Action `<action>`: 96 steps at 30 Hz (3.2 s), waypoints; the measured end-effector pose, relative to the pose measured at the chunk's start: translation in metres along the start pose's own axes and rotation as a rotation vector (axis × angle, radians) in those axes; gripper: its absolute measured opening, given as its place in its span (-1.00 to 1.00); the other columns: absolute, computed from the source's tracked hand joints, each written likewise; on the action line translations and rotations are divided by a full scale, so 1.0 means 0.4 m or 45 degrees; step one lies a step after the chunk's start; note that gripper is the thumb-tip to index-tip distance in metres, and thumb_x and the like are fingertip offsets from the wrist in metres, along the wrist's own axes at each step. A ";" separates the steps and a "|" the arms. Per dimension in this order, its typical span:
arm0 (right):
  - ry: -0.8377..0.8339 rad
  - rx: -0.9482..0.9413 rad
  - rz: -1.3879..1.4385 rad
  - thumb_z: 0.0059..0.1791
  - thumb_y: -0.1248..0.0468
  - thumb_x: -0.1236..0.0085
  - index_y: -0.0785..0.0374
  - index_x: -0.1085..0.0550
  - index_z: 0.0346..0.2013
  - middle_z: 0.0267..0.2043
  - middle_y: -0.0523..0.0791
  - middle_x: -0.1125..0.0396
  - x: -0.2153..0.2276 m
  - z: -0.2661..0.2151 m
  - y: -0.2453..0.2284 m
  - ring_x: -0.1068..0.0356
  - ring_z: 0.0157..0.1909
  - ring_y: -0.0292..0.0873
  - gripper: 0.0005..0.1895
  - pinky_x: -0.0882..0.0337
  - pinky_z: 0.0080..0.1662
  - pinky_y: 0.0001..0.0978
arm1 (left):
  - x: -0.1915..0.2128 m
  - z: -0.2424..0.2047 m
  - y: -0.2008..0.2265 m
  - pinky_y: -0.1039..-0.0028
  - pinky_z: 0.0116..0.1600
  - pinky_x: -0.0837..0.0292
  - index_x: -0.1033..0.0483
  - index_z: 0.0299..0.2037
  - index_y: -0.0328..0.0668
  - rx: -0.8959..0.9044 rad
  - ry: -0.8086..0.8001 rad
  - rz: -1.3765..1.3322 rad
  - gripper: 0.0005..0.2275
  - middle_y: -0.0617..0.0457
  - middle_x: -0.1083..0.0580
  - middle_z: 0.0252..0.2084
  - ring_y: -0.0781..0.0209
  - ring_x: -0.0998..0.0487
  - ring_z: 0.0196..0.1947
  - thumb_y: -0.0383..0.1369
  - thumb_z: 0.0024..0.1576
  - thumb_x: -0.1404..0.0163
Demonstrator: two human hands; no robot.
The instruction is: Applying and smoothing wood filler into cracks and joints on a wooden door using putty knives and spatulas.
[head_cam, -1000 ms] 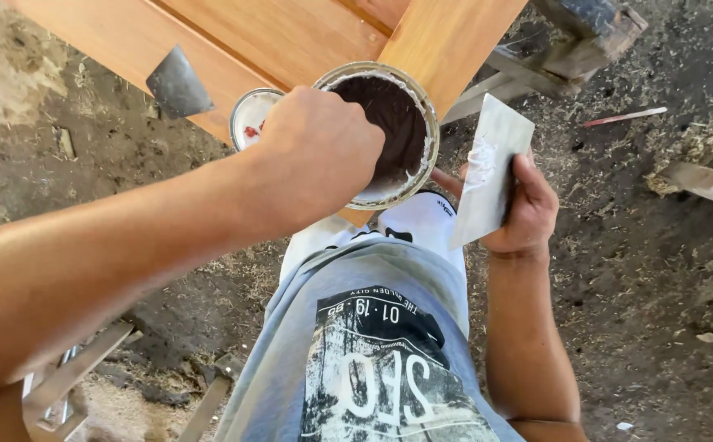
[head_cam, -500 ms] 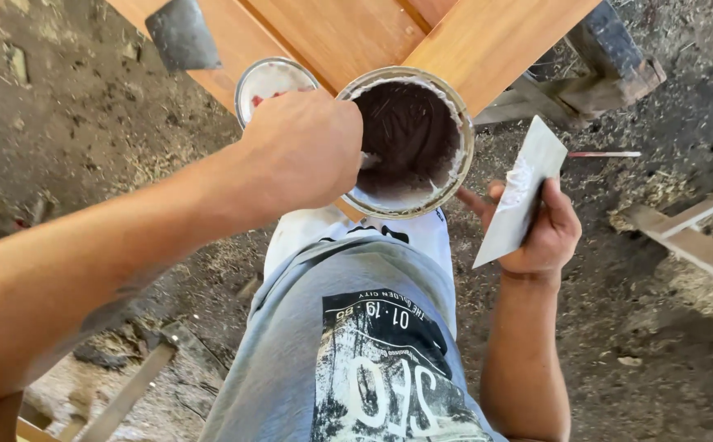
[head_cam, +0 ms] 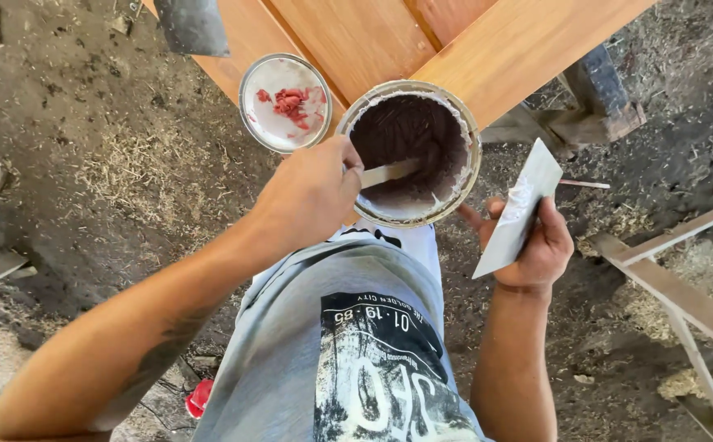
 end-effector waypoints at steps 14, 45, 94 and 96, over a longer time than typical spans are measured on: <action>0.353 0.046 -0.284 0.17 0.19 0.12 0.22 -0.31 0.40 0.21 -0.07 -0.41 -0.029 -0.003 -0.055 -0.44 0.20 -0.02 -0.51 -0.34 0.28 0.10 | 0.131 -0.140 -0.234 0.54 -0.49 -0.25 -0.61 -0.17 -0.31 0.201 -0.091 -0.422 -0.79 0.16 -0.43 -0.57 0.45 -0.34 -0.60 -0.33 0.24 0.05; 0.014 -0.234 -0.061 0.14 0.25 0.06 0.37 -0.35 0.26 0.13 0.05 -0.44 -0.381 0.080 0.062 -0.49 0.11 0.00 -0.59 -0.49 0.19 -0.07 | 0.203 -0.402 -0.116 0.42 -0.43 -0.29 -0.49 0.03 -0.17 -1.271 0.820 0.521 -0.71 0.08 -0.45 -0.41 0.29 -0.45 -0.50 -0.57 0.10 -0.13; 0.043 -0.038 -0.124 0.10 0.25 0.02 0.34 -0.32 0.33 0.17 0.04 -0.43 -0.253 0.062 -0.037 -0.50 0.14 0.01 -0.50 -0.50 0.23 -0.08 | 0.380 -0.322 -0.186 0.56 -0.47 -0.32 -0.57 -0.04 -0.41 -0.076 0.174 -0.552 -0.79 -0.01 -0.52 -0.45 0.35 -0.47 -0.51 -0.42 0.29 0.07; 0.109 0.072 -0.144 0.13 0.23 0.00 0.34 -0.38 0.29 0.14 0.02 -0.44 -0.207 0.050 -0.083 -0.50 0.14 0.01 -0.56 -0.51 0.22 -0.07 | 0.374 -0.282 -0.040 0.44 -0.45 -0.46 -0.63 -0.08 -0.22 -0.109 0.149 0.235 -0.78 0.00 -0.59 -0.52 0.28 -0.56 -0.57 -0.32 0.22 0.03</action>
Point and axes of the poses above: each hand's wrist, its own z-axis towards the middle knuckle, its own x-axis out of the back of the hand, y = z × x, the point moved 5 cm from there along z, towards the middle knuckle
